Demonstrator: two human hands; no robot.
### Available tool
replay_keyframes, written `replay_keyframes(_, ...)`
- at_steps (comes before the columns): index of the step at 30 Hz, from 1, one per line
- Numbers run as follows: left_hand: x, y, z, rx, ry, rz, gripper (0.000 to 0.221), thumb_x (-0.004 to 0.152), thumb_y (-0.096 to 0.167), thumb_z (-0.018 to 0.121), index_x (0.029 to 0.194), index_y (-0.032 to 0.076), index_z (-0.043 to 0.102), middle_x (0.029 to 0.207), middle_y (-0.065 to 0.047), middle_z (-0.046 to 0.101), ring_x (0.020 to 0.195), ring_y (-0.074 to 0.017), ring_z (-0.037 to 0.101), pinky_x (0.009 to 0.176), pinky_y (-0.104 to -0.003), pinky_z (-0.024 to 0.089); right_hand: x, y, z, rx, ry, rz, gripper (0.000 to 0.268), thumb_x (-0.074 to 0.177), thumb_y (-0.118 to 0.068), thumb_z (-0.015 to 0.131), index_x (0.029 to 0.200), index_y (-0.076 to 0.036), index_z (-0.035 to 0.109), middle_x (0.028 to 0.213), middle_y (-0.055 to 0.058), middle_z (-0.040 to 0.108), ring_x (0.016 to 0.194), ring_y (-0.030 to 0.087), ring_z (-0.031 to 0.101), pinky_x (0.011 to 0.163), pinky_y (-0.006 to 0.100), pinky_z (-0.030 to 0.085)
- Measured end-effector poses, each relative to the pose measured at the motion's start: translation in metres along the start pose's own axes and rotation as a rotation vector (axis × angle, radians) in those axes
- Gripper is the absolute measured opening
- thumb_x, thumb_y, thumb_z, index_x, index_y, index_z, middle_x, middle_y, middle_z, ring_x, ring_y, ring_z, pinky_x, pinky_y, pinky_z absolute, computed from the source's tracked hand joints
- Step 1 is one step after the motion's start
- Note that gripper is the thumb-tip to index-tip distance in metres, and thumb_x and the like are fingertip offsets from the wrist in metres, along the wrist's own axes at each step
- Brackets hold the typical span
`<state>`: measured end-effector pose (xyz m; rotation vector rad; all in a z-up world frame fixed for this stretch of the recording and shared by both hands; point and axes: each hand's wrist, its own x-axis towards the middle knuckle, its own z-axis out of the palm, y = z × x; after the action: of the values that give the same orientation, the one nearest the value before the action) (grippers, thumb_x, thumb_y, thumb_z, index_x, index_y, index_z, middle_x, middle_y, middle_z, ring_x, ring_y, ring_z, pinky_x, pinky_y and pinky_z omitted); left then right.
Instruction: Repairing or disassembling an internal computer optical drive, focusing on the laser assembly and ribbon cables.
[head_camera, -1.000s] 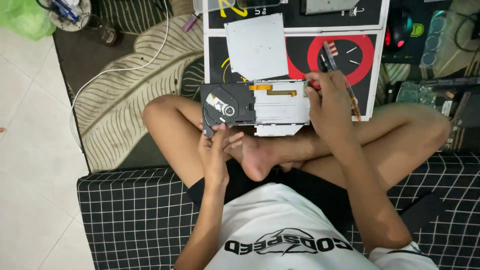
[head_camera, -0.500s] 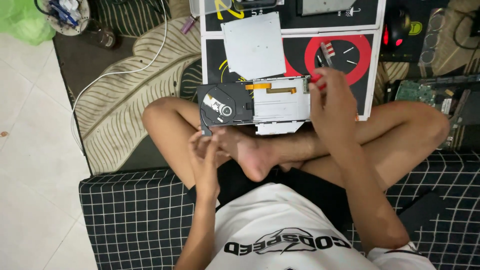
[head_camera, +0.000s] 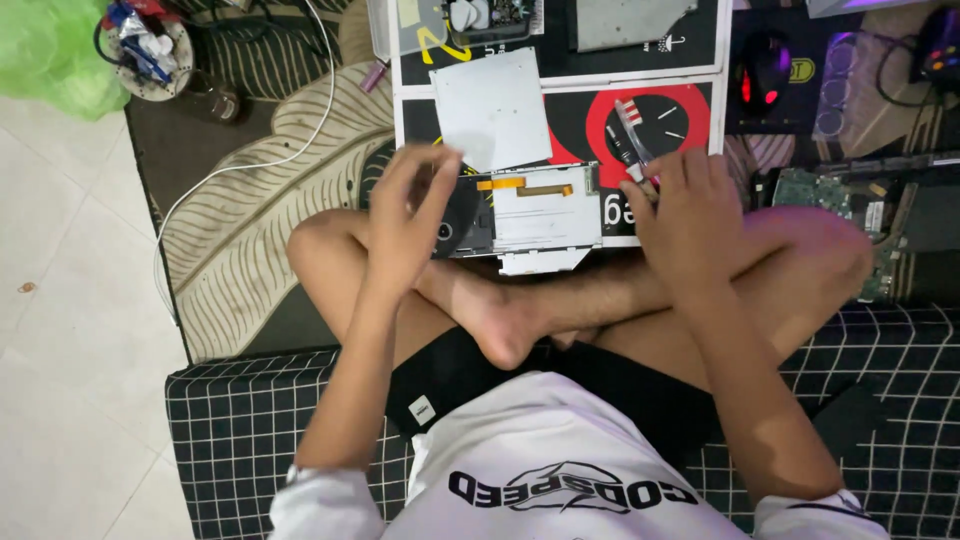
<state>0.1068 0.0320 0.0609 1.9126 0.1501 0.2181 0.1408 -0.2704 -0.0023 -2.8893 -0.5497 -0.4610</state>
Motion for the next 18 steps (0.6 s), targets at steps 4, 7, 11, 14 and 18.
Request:
replay_keyframes(4, 0.042, -0.022, 0.019, 0.268, -0.129, 0.199, 0.016, 0.097, 0.007, 0.069, 0.112, 0.007, 0.073, 0.098, -0.007, 0.065, 0.094, -0.0267, 0.061, 0.083, -0.036, 0.049, -0.001, -0.017, -0.013, -0.001, -0.024, 0.055, 0.028, 0.093, -0.032, 0.081, 0.105, -0.011, 0.068, 0.099, 0.008, 0.062, 0.091, 0.029, 0.061, 0.078, 0.039, 0.051)
replay_keyframes(7, 0.058, -0.036, 0.030, 0.471, -0.174, 0.285, 0.023, 0.089, 0.006, 0.073, 0.111, 0.008, 0.072, 0.105, -0.003, 0.063, 0.094, -0.0244, 0.055, 0.088, -0.036, 0.047, -0.002, -0.023, -0.021, 0.072, 0.001, 0.058, 0.018, 0.097, -0.019, 0.078, 0.105, -0.006, 0.068, 0.101, 0.010, 0.062, 0.089, 0.030, 0.058, 0.078, 0.040, 0.049)
replay_keyframes(11, 0.067, -0.040, 0.044, 0.682, -0.174, 0.418, 0.021, 0.089, 0.014, 0.075, 0.110, 0.014, 0.072, 0.107, -0.002, 0.057, 0.094, -0.0242, 0.051, 0.084, -0.039, 0.039, -0.007, -0.024, -0.038, 0.235, 0.025, 0.146, 0.014, 0.098, -0.012, 0.083, 0.106, -0.007, 0.073, 0.098, 0.007, 0.061, 0.090, 0.027, 0.057, 0.085, 0.039, 0.046)
replay_keyframes(14, 0.073, -0.043, 0.049, 0.770, -0.202, 0.439, 0.025, 0.087, 0.013, 0.076, 0.112, 0.016, 0.072, 0.109, -0.004, 0.057, 0.095, -0.0267, 0.054, 0.085, -0.041, 0.039, -0.002, -0.037, -0.077, 0.457, 0.014, 0.199, 0.017, 0.096, 0.000, 0.080, 0.109, 0.002, 0.070, 0.106, 0.015, 0.062, 0.089, 0.027, 0.057, 0.084, 0.039, 0.046)
replay_keyframes(18, 0.079, -0.047, 0.049, 0.806, -0.189, 0.491, 0.020, 0.088, 0.015, 0.076, 0.107, 0.015, 0.071, 0.106, -0.002, 0.057, 0.091, -0.0248, 0.054, 0.084, -0.040, 0.038, -0.019, -0.040, -0.094, 0.763, -0.065, 0.474, 0.014, 0.103, 0.001, 0.070, 0.116, 0.004, 0.066, 0.102, 0.011, 0.067, 0.091, 0.019, 0.060, 0.087, 0.031, 0.049)
